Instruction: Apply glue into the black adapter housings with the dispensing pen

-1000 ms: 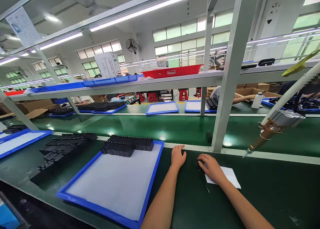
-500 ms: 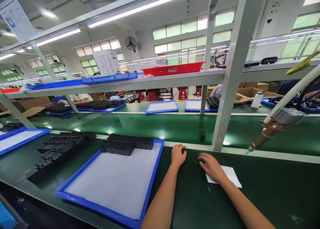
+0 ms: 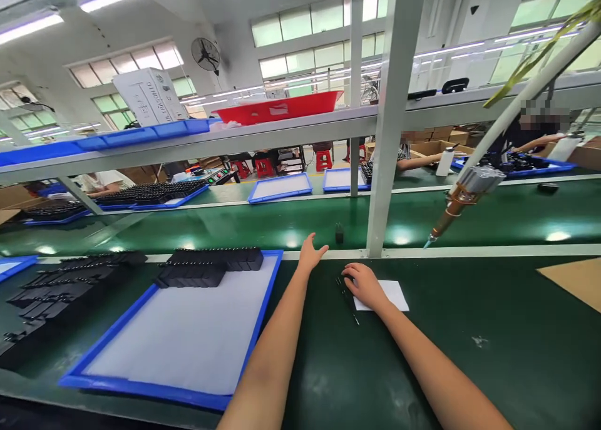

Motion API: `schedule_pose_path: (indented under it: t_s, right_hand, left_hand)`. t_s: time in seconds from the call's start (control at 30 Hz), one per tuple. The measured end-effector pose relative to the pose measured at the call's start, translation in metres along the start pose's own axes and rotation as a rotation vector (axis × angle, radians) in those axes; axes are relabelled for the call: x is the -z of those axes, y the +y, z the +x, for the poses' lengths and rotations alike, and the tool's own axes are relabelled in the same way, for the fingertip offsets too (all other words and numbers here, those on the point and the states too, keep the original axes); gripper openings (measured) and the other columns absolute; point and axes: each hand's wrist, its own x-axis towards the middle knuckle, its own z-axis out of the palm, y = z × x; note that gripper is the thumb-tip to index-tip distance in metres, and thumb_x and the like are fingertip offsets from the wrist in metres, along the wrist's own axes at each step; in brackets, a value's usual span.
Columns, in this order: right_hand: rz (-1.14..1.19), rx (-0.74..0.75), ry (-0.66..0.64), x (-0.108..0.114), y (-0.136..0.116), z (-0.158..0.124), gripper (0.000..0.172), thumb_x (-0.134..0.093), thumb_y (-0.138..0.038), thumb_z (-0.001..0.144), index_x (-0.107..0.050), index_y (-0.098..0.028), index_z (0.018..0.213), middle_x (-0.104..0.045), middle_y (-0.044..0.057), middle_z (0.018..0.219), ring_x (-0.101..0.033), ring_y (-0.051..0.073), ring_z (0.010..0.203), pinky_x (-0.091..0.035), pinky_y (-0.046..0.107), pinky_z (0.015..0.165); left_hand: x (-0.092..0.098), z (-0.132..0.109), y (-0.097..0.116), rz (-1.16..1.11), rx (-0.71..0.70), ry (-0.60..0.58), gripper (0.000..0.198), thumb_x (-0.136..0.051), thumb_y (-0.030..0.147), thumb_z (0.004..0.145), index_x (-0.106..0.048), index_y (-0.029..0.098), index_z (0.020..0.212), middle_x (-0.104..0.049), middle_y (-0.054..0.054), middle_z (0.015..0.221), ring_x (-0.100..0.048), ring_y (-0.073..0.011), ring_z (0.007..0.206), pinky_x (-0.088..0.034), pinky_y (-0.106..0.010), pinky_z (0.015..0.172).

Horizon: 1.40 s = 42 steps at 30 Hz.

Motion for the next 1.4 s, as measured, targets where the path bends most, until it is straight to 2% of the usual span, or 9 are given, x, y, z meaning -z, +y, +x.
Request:
schedule_pose_path:
  t_s: [0.2,0.37,0.47,0.6,0.77,0.87,0.97,1.17,1.4]
  right_hand:
    - [-0.004,-0.003,0.024,0.0,-0.004,0.0,0.021,-0.051,-0.014,0.083,-0.067,-0.022,0.096,-0.065,0.007,0.107,-0.058,0.022,0.106,-0.041,0.042,0.097]
    - [-0.015,-0.008,0.033,0.002,-0.008,0.0,0.02,-0.052,-0.013,0.083,-0.065,-0.023,0.095,-0.065,0.005,0.104,-0.058,0.021,0.105,-0.04,0.04,0.096]
    - [-0.013,-0.011,0.032,0.004,-0.009,0.0,0.021,-0.052,-0.012,0.083,-0.065,-0.023,0.094,-0.065,0.004,0.103,-0.058,0.02,0.105,-0.04,0.04,0.096]
    - [-0.002,-0.013,0.022,0.005,-0.009,0.0,0.021,-0.051,-0.013,0.084,-0.065,-0.023,0.095,-0.065,0.006,0.105,-0.058,0.021,0.106,-0.039,0.042,0.097]
    - [0.007,-0.006,-0.004,0.004,-0.007,-0.002,0.024,-0.05,-0.014,0.083,-0.066,-0.021,0.099,-0.064,0.007,0.11,-0.058,0.022,0.107,-0.039,0.042,0.1]
    - [0.004,-0.002,-0.018,0.003,-0.006,-0.005,0.025,-0.049,-0.015,0.083,-0.066,-0.02,0.102,-0.063,0.008,0.116,-0.057,0.023,0.11,-0.039,0.044,0.102]
    - [-0.004,0.006,-0.028,0.002,-0.005,-0.007,0.027,-0.048,-0.018,0.085,-0.065,-0.021,0.105,-0.061,0.009,0.121,-0.056,0.024,0.115,-0.036,0.047,0.106]
    - [-0.039,0.016,-0.045,0.0,0.001,-0.007,0.027,-0.048,-0.022,0.086,-0.065,-0.021,0.107,-0.061,0.01,0.123,-0.056,0.024,0.117,-0.036,0.048,0.106]
    - [-0.059,0.049,-0.035,0.002,-0.001,-0.007,0.026,-0.049,-0.023,0.086,-0.065,-0.02,0.107,-0.061,0.011,0.122,-0.057,0.025,0.116,-0.038,0.05,0.104]
  left_hand:
    - [-0.024,0.053,0.02,0.0,-0.048,-0.11,0.09,-0.082,0.035,0.061,-0.041,0.018,0.139,-0.047,-0.017,0.142,-0.052,-0.0288,0.125,-0.041,-0.037,0.1]
    - [-0.033,0.061,0.022,0.018,0.016,-0.081,0.072,-0.081,0.039,0.064,-0.053,0.016,0.126,-0.062,-0.016,0.126,-0.062,-0.028,0.11,-0.045,-0.037,0.095]
    - [-0.025,0.047,0.022,0.006,0.016,-0.036,0.059,-0.075,0.043,0.072,-0.057,0.017,0.121,-0.067,-0.014,0.118,-0.064,-0.0261,0.106,-0.046,-0.036,0.094]
    - [-0.003,0.007,0.016,-0.017,0.002,-0.025,0.06,-0.072,0.045,0.073,-0.054,0.018,0.125,-0.067,-0.011,0.117,-0.065,-0.0249,0.103,-0.048,-0.036,0.093]
    - [0.028,-0.052,-0.005,-0.044,-0.023,-0.146,0.059,-0.078,0.035,0.065,-0.061,0.02,0.12,-0.07,-0.008,0.11,-0.065,-0.0254,0.101,-0.048,-0.038,0.094]
    - [0.041,-0.074,-0.015,-0.09,-0.046,-0.221,0.06,-0.075,0.023,0.065,-0.06,0.022,0.123,-0.068,-0.007,0.117,-0.064,-0.0238,0.106,-0.048,-0.036,0.097]
    - [0.046,-0.084,-0.015,-0.141,-0.113,-0.239,0.062,-0.07,0.02,0.069,-0.056,0.025,0.129,-0.063,-0.005,0.128,-0.058,-0.0216,0.117,-0.042,-0.035,0.105]
    - [0.036,-0.089,0.001,-0.11,-0.207,-0.065,0.032,-0.05,0.038,0.089,-0.067,0.023,0.111,-0.069,-0.004,0.115,-0.062,-0.0204,0.11,-0.046,-0.034,0.099]
    - [0.035,-0.091,0.005,-0.108,-0.258,-0.135,0.034,-0.047,0.04,0.092,-0.065,0.025,0.118,-0.067,-0.001,0.121,-0.059,-0.0184,0.116,-0.042,-0.032,0.104]
